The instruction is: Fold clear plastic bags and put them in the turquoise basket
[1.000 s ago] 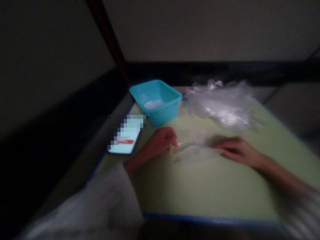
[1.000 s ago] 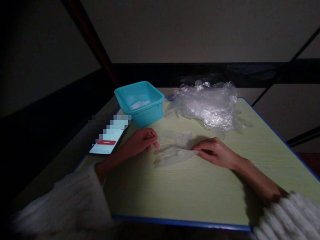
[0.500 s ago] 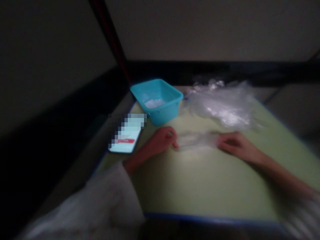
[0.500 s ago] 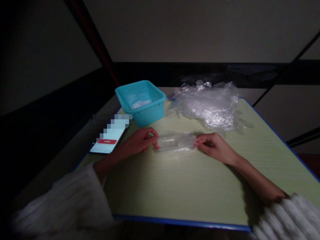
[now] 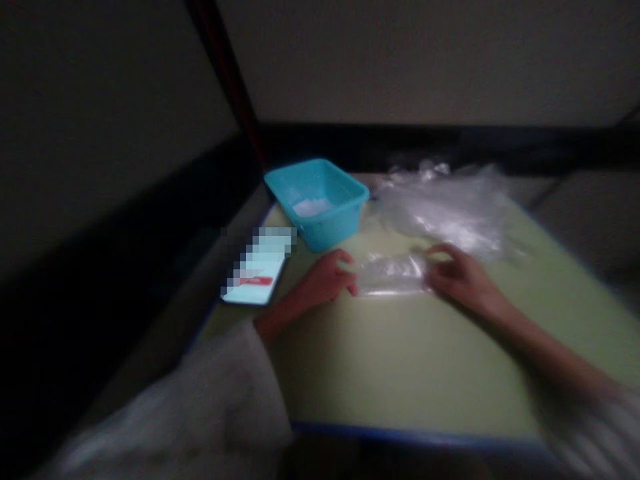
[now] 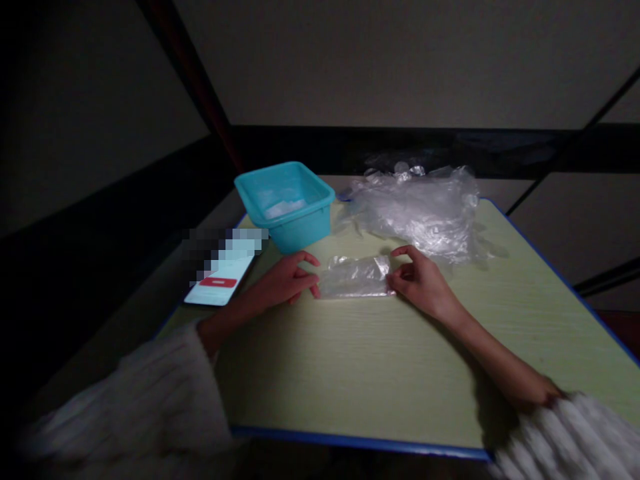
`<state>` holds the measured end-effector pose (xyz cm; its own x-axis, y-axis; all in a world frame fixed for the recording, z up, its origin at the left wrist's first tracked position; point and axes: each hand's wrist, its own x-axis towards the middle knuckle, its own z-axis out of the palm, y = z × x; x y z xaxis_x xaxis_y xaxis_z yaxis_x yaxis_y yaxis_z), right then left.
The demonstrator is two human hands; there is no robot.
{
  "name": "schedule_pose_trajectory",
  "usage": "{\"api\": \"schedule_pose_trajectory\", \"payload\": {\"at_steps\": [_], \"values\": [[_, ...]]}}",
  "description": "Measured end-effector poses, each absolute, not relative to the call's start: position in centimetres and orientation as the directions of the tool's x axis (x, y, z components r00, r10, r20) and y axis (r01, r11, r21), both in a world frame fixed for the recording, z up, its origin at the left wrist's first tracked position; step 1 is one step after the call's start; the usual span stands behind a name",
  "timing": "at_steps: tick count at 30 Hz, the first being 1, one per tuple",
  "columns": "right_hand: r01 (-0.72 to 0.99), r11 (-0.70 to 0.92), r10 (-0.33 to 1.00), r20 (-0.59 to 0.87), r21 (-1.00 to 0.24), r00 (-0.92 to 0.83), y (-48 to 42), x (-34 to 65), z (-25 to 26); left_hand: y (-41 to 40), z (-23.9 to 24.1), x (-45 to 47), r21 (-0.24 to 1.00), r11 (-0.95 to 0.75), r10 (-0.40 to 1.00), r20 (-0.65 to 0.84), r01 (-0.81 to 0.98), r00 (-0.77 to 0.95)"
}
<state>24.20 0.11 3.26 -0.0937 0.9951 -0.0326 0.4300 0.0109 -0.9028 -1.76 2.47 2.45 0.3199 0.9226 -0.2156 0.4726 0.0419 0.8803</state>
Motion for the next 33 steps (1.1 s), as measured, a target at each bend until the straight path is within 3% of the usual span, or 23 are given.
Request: {"api": "schedule_pose_trajectory", "payload": {"at_steps": [6,12,19,29,31,33], "values": [[0.463,0.025,0.999,0.011,-0.886,-0.032,0.4,24.3,2.6,2.2,2.5,-1.6,0.849,0.016,0.929,-0.208,0.528,0.307],[0.464,0.095,0.98,0.002,-0.881,-0.197,0.6,24.6,2.4,2.0,3.0,-1.5,0.845,0.016,0.878,-0.267,0.535,0.396],[0.437,0.176,0.945,0.028,-0.882,-0.325,0.3,24.8,2.5,1.1,4.0,-1.5,0.894,0.145,0.504,-0.436,0.425,0.745],[0.588,0.235,0.957,0.079,-0.774,-0.278,-0.6,24.0,2.4,-1.0,5.9,-1.1,0.876,0.29,0.04,-0.414,0.386,0.909],[0.619,0.258,0.956,0.101,-0.742,-0.277,-0.6,23.9,2.4,-0.9,6.0,-1.3,0.878,0.289,0.017,-0.402,0.381,0.915],[0.649,0.285,0.951,0.124,-0.705,-0.282,-0.7,23.8,2.2,-0.5,5.9,-1.5,0.897,0.285,0.081,-0.372,0.336,0.925]]}}
